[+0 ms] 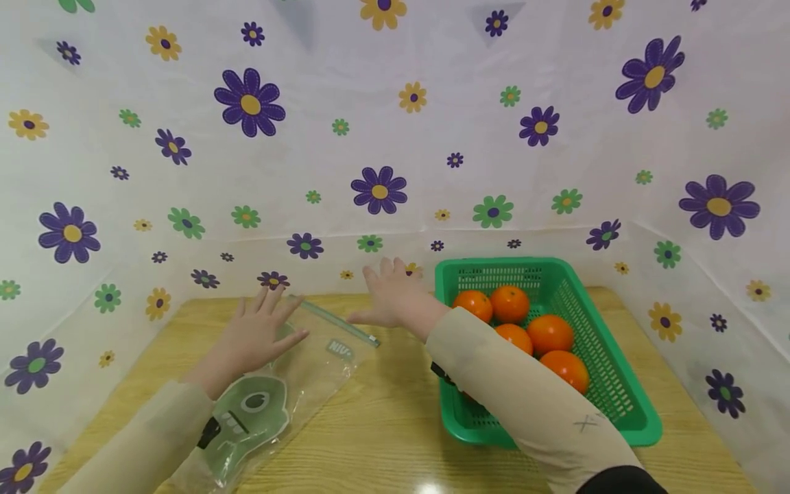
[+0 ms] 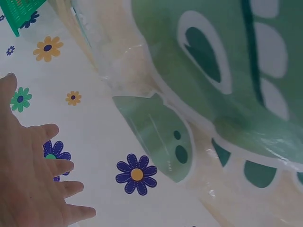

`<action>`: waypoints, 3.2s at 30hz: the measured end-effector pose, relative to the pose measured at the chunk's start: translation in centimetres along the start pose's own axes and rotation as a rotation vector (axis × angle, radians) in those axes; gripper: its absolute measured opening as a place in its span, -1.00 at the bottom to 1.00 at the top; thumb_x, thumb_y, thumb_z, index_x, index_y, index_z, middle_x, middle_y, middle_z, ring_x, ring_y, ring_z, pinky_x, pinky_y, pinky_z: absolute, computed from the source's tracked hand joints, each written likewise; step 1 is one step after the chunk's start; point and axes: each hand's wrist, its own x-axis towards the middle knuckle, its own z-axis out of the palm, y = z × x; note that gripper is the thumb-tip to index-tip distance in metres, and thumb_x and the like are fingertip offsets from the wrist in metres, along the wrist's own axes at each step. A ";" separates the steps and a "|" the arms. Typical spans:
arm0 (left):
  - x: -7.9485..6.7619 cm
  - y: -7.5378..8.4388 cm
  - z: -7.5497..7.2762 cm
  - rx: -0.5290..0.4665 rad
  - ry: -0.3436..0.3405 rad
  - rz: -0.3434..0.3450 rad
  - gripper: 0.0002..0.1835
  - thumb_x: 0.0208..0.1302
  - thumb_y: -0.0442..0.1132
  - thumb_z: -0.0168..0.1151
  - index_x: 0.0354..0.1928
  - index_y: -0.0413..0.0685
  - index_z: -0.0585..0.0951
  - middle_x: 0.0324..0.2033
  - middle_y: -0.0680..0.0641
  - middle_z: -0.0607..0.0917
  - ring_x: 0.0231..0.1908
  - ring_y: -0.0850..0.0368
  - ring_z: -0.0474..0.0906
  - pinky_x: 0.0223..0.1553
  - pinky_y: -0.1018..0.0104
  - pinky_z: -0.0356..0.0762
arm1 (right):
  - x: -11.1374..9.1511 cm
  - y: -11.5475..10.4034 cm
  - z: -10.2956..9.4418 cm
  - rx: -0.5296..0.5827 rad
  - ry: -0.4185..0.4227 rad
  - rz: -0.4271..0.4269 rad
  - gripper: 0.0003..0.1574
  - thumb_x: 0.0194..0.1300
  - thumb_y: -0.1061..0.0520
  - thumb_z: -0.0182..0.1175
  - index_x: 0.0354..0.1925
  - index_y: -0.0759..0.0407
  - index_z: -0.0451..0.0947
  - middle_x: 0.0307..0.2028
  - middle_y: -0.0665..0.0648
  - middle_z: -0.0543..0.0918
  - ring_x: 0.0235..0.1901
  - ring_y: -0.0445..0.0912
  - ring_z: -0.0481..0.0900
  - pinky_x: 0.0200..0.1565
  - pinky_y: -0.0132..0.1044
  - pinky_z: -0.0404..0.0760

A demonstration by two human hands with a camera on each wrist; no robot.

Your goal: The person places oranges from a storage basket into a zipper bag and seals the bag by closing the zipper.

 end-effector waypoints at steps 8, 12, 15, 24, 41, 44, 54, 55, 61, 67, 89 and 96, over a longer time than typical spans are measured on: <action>-1.0 -0.3 0.7 -0.013 -0.028 -0.007 -0.20 0.52 0.26 0.08 0.60 -0.06 0.31 0.60 -0.47 0.15 0.58 -0.59 0.05 0.49 -0.57 0.03 | 1.0 -1.5 1.0 -0.004 -0.073 0.048 0.27 0.39 -0.56 0.13 0.72 0.03 -0.06 0.68 0.35 -0.01 0.68 0.32 -0.05 0.52 0.43 0.20; -1.1 -0.8 1.3 -0.020 -0.028 -0.030 -0.21 0.52 0.22 0.11 0.60 -0.06 0.31 0.58 -0.48 0.18 0.54 -0.61 0.11 0.50 -0.55 0.05 | 1.5 -2.3 1.6 0.007 -0.090 0.052 0.26 0.39 -0.54 0.15 0.72 0.03 -0.06 0.67 0.34 0.03 0.67 0.31 -0.01 0.53 0.39 0.22; -1.3 -1.4 1.6 -0.015 -0.019 -0.037 -0.19 0.50 0.22 0.13 0.60 -0.09 0.32 0.54 -0.52 0.23 0.51 -0.64 0.14 0.49 -0.55 0.08 | 1.7 -2.9 1.9 0.014 -0.094 0.053 0.27 0.37 -0.54 0.17 0.71 0.02 -0.04 0.66 0.34 0.06 0.66 0.30 0.03 0.54 0.38 0.22; -1.3 -2.7 1.9 -0.017 -0.065 -0.085 -0.13 0.50 0.28 0.10 0.64 -0.09 0.23 0.55 -0.58 0.16 0.50 -0.70 0.10 0.50 -0.54 0.05 | 2.7 -4.7 3.6 0.053 -0.088 0.021 0.20 0.34 -0.49 0.27 0.63 0.13 0.19 0.51 0.34 0.34 0.50 0.26 0.33 0.44 0.23 0.46; -2.2 -3.3 3.2 0.000 -0.241 -0.093 -0.01 0.40 0.39 0.15 0.62 -0.14 0.24 0.55 -0.56 0.16 0.51 -0.69 0.10 0.45 -0.62 0.04 | 3.0 -6.0 8.2 0.050 -0.147 0.095 0.02 0.34 -0.37 0.35 0.51 0.15 0.34 0.35 0.27 0.50 0.37 0.18 0.46 0.41 0.25 0.47; -2.2 -3.5 4.0 -0.007 -0.247 -0.084 0.04 0.37 0.44 0.14 0.63 -0.13 0.22 0.56 -0.56 0.14 0.51 -0.68 0.10 0.45 -0.63 0.03 | 2.8 -6.0 8.8 0.062 -0.157 0.092 0.00 0.36 -0.32 0.35 0.53 0.14 0.32 0.32 0.28 0.52 0.34 0.18 0.51 0.41 0.25 0.47; -2.3 -3.9 5.6 -0.032 -0.241 -0.075 0.07 0.34 0.45 0.17 0.64 -0.12 0.21 0.54 -0.53 0.23 0.49 -0.65 0.17 0.43 -0.65 0.04 | 2.6 -6.0 9.8 0.020 -0.153 0.060 0.05 0.35 -0.29 0.36 0.57 0.17 0.27 0.22 0.25 0.60 0.21 0.09 0.56 0.25 0.03 0.64; -2.3 -3.7 5.4 -0.030 -0.247 -0.076 0.06 0.34 0.43 0.19 0.63 -0.14 0.22 0.53 -0.52 0.24 0.49 -0.65 0.18 0.43 -0.64 0.06 | 2.7 -5.9 10.0 0.011 -0.150 0.057 0.05 0.35 -0.29 0.37 0.57 0.18 0.27 0.22 0.24 0.59 0.21 0.08 0.56 0.24 0.01 0.64; -2.3 -2.7 4.3 -0.031 -0.281 -0.069 0.03 0.36 0.36 0.24 0.61 -0.20 0.24 0.51 -0.54 0.27 0.46 -0.66 0.22 0.45 -0.56 0.16 | 3.2 -5.3 9.9 -0.020 -0.114 0.017 -0.44 0.30 -0.11 0.43 0.09 0.22 0.59 -0.02 0.16 0.62 -0.03 -0.01 0.55 0.03 -0.16 0.69; -2.3 -2.4 4.2 -0.055 -0.299 -0.049 -0.02 0.40 0.29 0.24 0.61 -0.22 0.23 0.50 -0.54 0.28 0.49 -0.62 0.19 0.51 -0.50 0.10 | 3.3 -5.0 9.5 -0.031 -0.122 -0.019 -0.71 0.30 -0.01 0.43 -0.23 0.17 0.64 -0.10 0.13 0.66 -0.09 -0.04 0.58 0.04 -0.17 0.69; -2.3 -0.2 3.2 -0.119 -0.272 0.089 -0.30 0.53 -0.05 0.22 0.58 -0.13 0.31 0.46 -0.38 0.45 0.30 -0.39 0.57 0.33 -0.32 0.51 | 3.2 -3.5 8.0 0.528 -0.144 0.113 -0.79 0.35 0.17 0.36 -0.31 0.22 0.52 -0.42 0.07 0.56 -0.48 -0.12 0.47 -0.44 -0.36 0.51; -0.7 0.6 2.5 -0.104 -0.201 0.198 -0.37 0.56 -0.11 0.18 0.54 -0.23 0.36 0.32 -0.39 0.59 0.31 -0.36 0.57 0.41 -0.21 0.48 | 3.7 -3.3 7.7 0.658 -0.043 0.112 -0.63 0.29 0.28 0.33 0.03 0.45 0.66 -0.01 0.34 0.77 -0.04 0.14 0.75 0.04 -0.08 0.78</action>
